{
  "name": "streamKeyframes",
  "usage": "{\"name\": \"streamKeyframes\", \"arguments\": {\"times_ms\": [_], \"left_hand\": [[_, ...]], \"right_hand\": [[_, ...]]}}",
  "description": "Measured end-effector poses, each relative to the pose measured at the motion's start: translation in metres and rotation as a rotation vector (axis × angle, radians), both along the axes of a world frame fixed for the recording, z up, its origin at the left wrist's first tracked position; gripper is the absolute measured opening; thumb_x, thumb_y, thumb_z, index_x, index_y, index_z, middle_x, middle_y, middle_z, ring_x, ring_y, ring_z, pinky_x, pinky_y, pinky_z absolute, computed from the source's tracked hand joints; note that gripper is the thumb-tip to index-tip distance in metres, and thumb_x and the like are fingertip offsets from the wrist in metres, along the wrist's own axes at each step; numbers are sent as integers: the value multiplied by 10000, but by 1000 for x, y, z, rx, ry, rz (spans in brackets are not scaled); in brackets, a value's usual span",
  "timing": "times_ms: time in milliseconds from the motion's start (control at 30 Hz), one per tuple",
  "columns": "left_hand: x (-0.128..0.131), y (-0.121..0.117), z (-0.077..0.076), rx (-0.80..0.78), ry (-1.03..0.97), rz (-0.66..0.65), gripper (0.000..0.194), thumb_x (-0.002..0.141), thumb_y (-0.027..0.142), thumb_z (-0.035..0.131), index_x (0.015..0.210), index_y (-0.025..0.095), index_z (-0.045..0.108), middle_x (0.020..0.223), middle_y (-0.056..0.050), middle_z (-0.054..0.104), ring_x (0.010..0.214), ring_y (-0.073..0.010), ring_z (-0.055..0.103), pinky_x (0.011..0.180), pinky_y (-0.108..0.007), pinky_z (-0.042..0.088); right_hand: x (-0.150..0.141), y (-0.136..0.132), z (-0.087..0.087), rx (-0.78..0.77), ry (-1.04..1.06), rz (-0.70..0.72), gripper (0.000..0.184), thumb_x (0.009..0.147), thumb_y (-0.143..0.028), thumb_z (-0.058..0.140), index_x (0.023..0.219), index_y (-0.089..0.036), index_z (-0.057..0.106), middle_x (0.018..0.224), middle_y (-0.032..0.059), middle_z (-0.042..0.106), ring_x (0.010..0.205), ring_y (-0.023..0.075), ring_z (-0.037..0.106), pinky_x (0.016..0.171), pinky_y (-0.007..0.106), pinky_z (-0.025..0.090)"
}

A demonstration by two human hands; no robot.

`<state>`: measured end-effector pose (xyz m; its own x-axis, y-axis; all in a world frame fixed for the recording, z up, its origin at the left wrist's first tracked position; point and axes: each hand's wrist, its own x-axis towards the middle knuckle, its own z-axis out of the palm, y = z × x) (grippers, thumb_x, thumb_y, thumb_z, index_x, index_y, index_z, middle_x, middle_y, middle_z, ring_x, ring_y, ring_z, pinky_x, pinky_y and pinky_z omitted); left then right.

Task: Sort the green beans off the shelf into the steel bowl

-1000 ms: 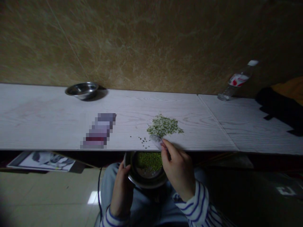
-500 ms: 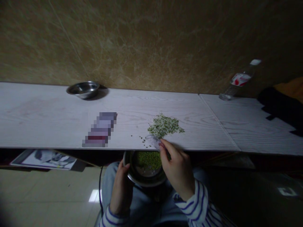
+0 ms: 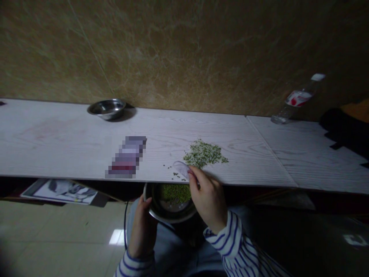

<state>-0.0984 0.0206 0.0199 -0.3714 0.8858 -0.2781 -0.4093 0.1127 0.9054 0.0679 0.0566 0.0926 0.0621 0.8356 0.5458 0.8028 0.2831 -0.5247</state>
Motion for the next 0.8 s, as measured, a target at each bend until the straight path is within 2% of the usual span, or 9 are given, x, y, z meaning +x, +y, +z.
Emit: {"name": "streamKeyframes", "arguments": {"times_ms": [100,300,467,633,800], "left_hand": [[-3,1,2,-8,-83,-19,360,812,361,648,1124,208,742,1228,-112,708,1217,-306,608,1008,-404,479],[-12,2,8,7,-18,58,125,760,284,703,858,236,765,1231,-72,680,1205,-270,595,998,-357,467],[-17,4,13,-14,-46,60,158,793,297,675,906,241,769,1213,-64,688,1180,-248,605,964,-323,476],[-18,5,20,-92,-188,-12,324,805,335,633,1098,243,737,1136,-83,725,1035,-269,664,782,-342,541],[-17,5,22,-47,-70,29,201,750,274,653,910,227,765,1170,-100,718,1085,-281,647,832,-356,541]], "right_hand": [[-3,12,0,-29,-18,-28,265,950,-239,554,1113,-198,758,999,99,818,835,245,796,759,325,643],[-16,31,5,-107,-31,1,269,938,-252,557,1113,-221,759,991,90,820,829,255,793,741,343,636],[-17,37,9,-195,32,119,265,938,-244,557,1114,-244,755,1017,59,820,887,230,784,781,327,617],[-13,40,16,-274,122,252,242,923,-222,560,1058,-221,761,994,50,817,892,199,771,810,308,601],[-9,37,17,-307,133,355,215,927,-206,576,1028,-234,764,1010,38,812,932,189,759,858,314,582]]}}
